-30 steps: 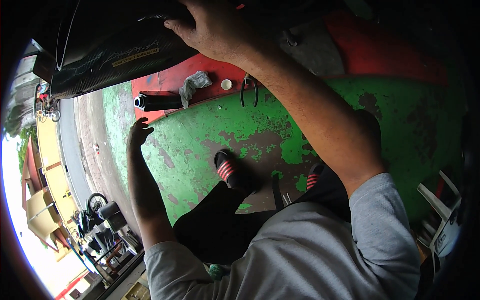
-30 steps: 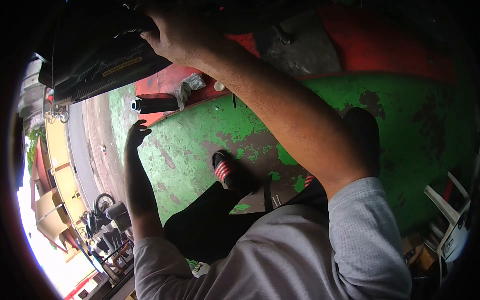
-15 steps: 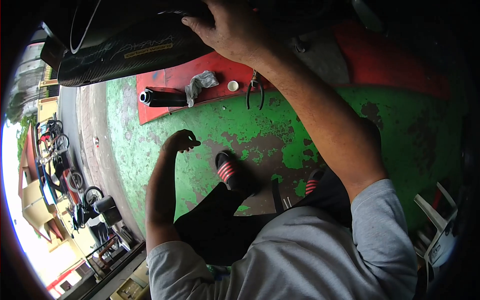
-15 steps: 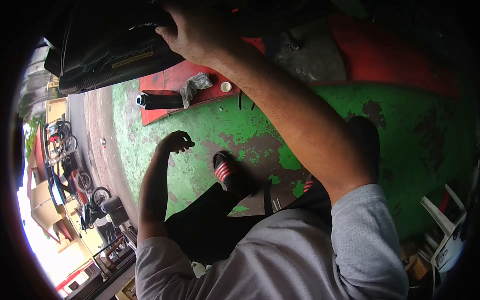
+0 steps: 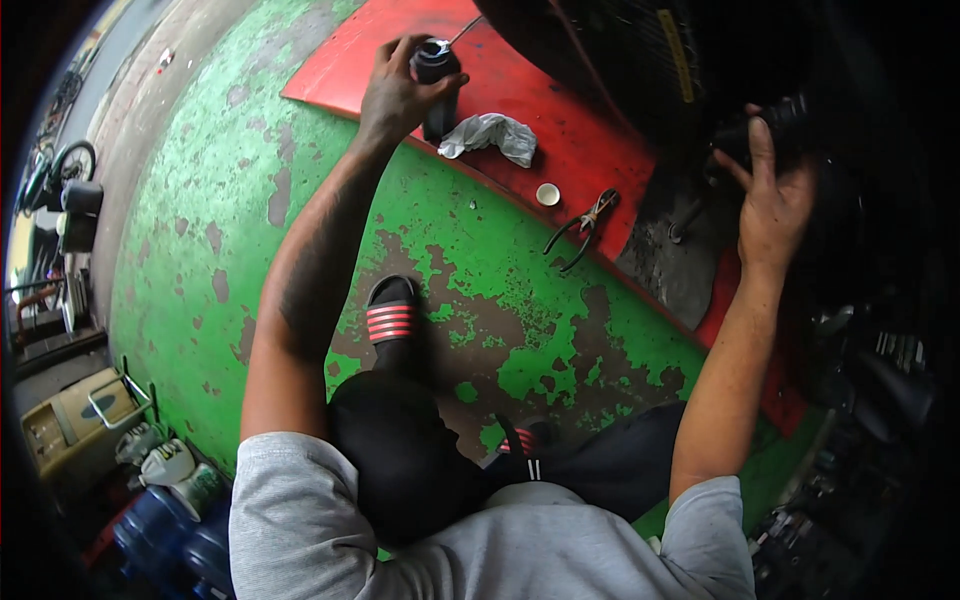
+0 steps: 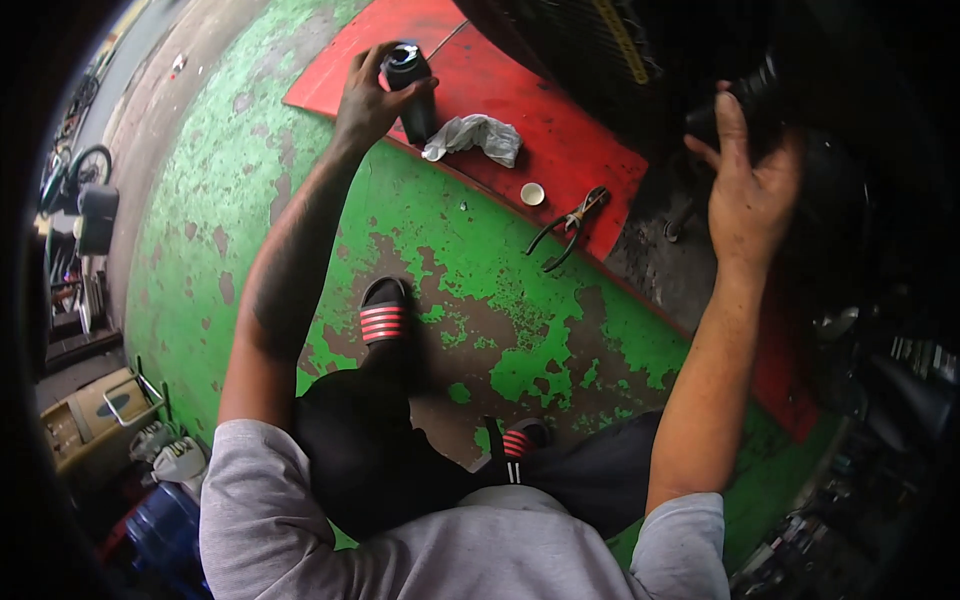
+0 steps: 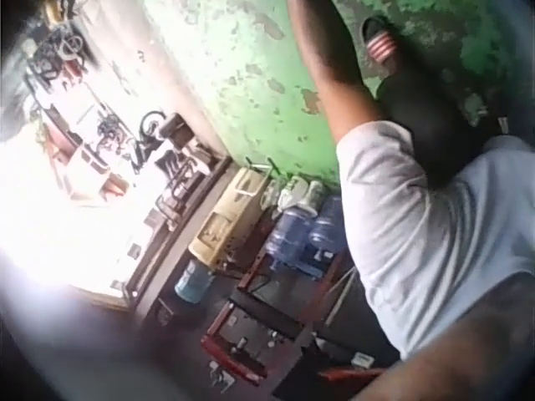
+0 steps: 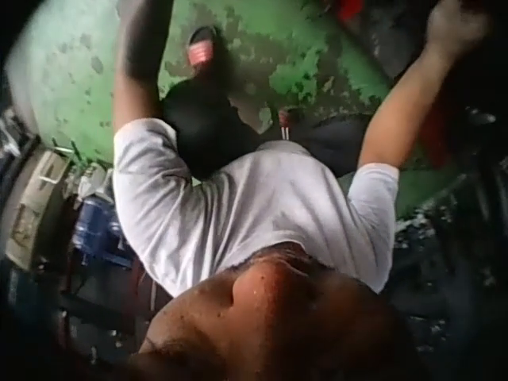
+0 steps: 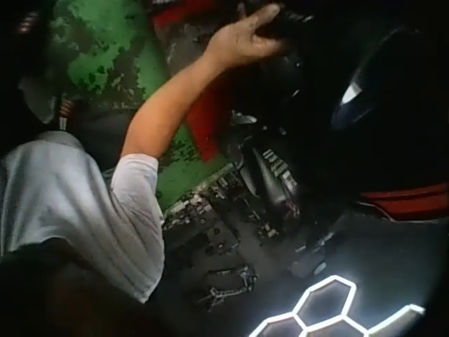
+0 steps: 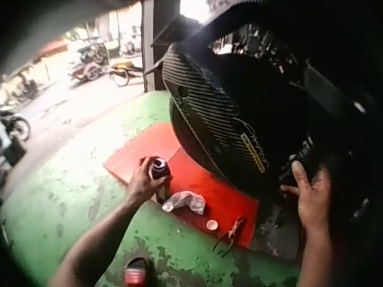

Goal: Changing the motorcycle engine oil, including opening the fill cap and pouring new oil through a funnel.

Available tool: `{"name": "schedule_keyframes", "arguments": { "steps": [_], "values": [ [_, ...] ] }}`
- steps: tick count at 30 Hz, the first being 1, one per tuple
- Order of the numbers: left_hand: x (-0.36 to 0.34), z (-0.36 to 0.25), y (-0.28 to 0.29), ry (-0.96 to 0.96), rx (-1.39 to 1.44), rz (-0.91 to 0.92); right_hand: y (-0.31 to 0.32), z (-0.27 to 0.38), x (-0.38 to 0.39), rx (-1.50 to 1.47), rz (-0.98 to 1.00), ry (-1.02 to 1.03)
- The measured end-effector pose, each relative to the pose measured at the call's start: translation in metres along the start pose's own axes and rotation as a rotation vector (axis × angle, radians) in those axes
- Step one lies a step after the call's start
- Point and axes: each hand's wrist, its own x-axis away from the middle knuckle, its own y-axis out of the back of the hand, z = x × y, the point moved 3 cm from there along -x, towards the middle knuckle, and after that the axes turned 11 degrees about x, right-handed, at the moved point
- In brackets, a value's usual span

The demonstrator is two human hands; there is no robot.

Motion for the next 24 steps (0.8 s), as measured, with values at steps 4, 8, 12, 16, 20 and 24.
{"name": "schedule_keyframes", "arguments": {
  "steps": [4,8,12,16,20,24],
  "values": [
    [-0.026,0.006,0.006,-0.181,0.250,0.337,-0.001,0.008,0.002,0.008,0.010,-0.046],
    [-0.042,0.024,0.014,-0.052,0.304,0.630,0.003,0.003,0.000,0.007,0.031,-0.044],
    [-0.024,0.019,0.029,-0.118,0.441,0.374,0.018,0.000,-0.008,0.050,0.062,-0.029],
    [0.037,0.064,0.048,0.238,0.654,0.101,0.011,0.003,-0.007,0.107,0.103,0.018],
    [0.140,0.127,0.046,0.276,0.458,-0.209,0.007,0.007,-0.003,0.153,0.098,0.041],
    [0.263,0.139,0.034,0.545,0.494,-0.085,0.006,0.011,0.000,0.170,0.102,0.064]
  ]
}}
